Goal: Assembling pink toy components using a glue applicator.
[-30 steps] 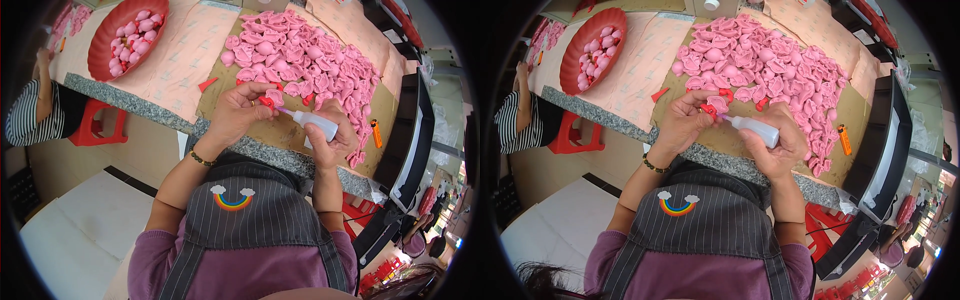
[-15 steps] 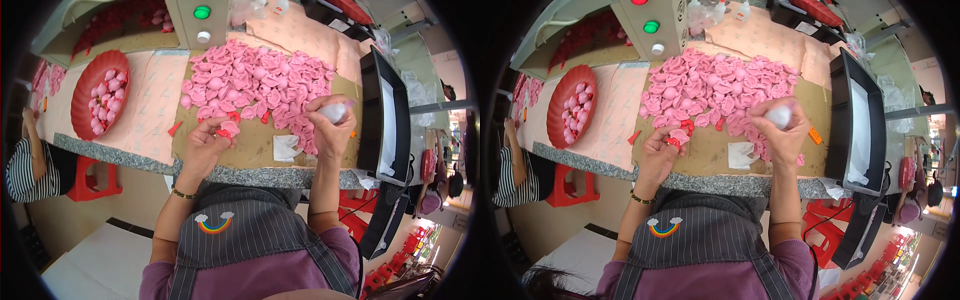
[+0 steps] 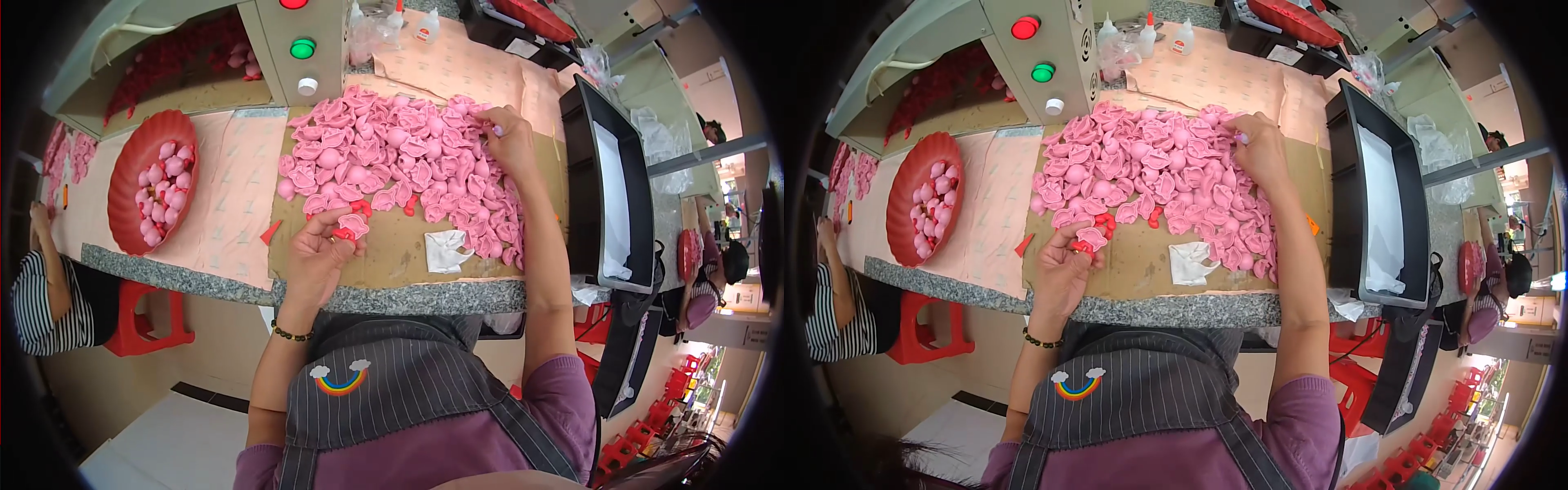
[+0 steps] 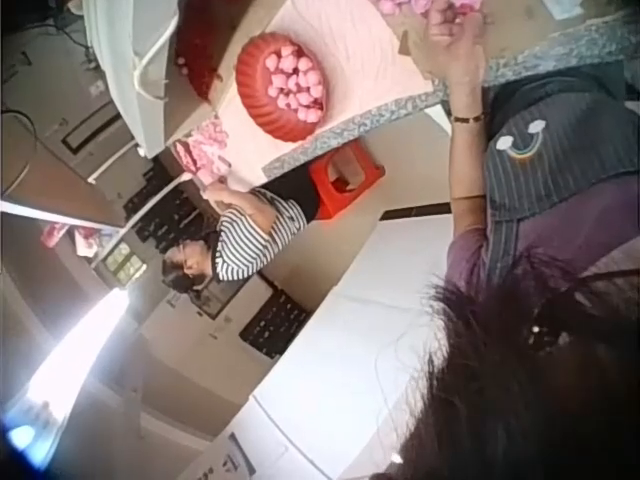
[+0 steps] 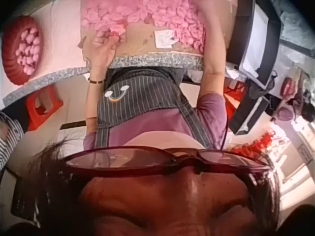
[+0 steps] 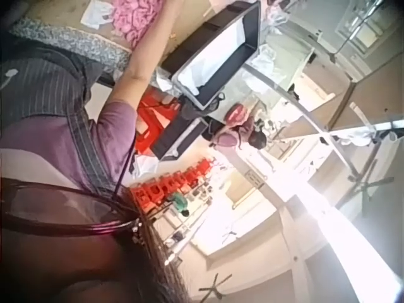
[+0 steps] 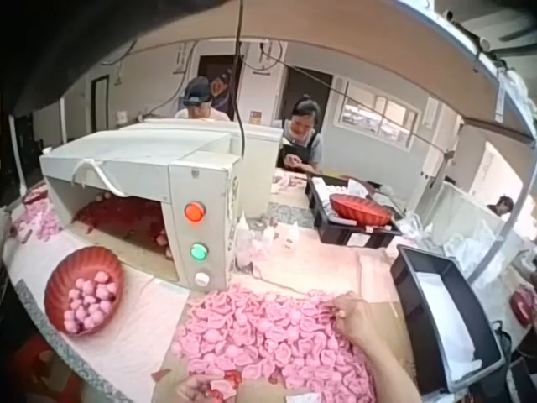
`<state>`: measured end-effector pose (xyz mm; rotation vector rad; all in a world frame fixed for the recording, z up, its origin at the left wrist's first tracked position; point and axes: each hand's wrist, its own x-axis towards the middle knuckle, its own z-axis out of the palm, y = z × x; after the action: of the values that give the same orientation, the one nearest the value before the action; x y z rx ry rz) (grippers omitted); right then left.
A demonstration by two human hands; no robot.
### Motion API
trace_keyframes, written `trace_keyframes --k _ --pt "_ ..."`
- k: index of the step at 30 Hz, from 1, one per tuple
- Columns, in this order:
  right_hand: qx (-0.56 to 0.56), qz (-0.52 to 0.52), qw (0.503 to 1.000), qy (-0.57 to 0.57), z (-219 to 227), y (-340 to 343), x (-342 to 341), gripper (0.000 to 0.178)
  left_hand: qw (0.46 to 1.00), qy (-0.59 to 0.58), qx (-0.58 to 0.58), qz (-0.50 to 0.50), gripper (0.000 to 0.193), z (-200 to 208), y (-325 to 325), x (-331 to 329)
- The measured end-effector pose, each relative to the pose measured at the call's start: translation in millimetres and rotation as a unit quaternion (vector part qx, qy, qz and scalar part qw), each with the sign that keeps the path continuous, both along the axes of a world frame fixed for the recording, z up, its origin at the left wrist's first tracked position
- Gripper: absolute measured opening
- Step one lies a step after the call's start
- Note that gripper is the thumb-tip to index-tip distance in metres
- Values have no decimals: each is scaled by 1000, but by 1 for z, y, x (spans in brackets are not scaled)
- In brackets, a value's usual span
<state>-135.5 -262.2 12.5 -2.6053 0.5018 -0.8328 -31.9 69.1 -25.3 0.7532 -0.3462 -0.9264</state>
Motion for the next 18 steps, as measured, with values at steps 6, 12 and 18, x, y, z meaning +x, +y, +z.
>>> trace_keyframes --k 6,12,18 --pt "-24 20 998 47 4 2 10 26 1000 5 -14 -3 38 -2 0 1" --pt "-59 -45 988 137 11 4 22 23 1000 1 -20 1 36 -3 1 0" --pt "-50 -59 991 106 9 11 8 26 1000 3 -18 -11 35 -4 4 -1"
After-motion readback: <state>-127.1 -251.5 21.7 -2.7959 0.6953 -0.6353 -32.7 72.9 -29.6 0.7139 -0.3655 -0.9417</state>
